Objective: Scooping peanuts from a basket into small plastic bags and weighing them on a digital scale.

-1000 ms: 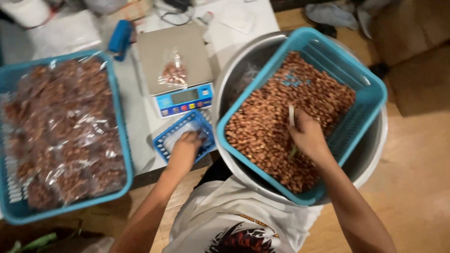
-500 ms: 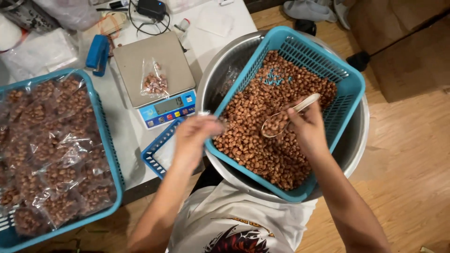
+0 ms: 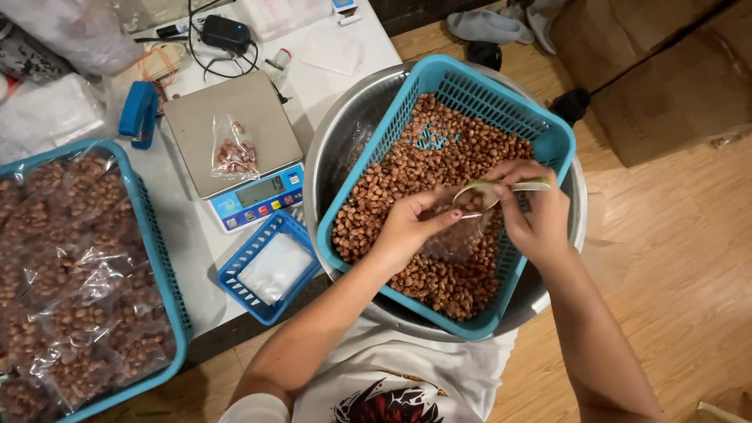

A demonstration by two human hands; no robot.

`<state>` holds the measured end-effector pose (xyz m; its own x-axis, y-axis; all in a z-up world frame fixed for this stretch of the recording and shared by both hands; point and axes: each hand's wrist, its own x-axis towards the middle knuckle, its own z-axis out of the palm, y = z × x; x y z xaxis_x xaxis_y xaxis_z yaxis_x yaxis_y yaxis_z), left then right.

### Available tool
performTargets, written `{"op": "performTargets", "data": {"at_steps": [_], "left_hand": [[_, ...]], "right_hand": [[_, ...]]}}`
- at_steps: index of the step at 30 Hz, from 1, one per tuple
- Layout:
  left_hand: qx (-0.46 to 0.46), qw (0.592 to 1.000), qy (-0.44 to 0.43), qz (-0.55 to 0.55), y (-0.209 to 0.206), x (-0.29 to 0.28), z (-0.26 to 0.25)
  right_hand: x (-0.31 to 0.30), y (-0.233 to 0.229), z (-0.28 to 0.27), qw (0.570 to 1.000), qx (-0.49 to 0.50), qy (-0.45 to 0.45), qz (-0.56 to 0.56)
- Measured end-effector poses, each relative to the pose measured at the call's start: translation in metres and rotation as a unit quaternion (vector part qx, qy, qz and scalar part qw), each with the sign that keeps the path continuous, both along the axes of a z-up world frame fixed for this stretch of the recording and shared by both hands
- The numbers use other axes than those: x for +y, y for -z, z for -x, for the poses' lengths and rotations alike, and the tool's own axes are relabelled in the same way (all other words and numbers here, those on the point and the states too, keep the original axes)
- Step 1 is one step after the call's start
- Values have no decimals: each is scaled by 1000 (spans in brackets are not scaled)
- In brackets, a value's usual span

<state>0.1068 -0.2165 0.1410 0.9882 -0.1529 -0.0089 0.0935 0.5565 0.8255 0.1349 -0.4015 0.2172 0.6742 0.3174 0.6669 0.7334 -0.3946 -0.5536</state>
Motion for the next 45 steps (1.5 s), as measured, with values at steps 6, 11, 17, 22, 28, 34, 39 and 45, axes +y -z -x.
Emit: {"op": "performTargets", "data": {"at_steps": [6, 11, 17, 22, 28, 34, 39, 45], "left_hand": [[-13, 999, 11, -31, 7, -1, -4], [-20, 996, 4, -91, 9, 2, -2], [-115, 974, 2, -197, 2, 14, 8], [-141, 959, -41, -242, -23, 43, 8], [-83, 988, -121, -46, -70, 150, -14], [-80, 793, -294, -527, 40, 298, -71], [12, 787, -372, -492, 110, 329, -115], [-75, 737, -545, -393, 102, 378, -125]], "right_hand": [[5, 3, -2, 1000, -24, -19, 4], [2, 14, -6, 998, -61, 23, 20], [-9, 94, -15, 930, 90, 184, 305], [-18, 91, 6, 939, 262, 120, 189], [-14, 68, 24, 927, 297, 155, 165], [-12, 65, 29, 935, 270, 175, 147], [-13, 62, 35, 941, 244, 188, 141], [-61, 99, 28, 961, 198, 113, 159]]}}
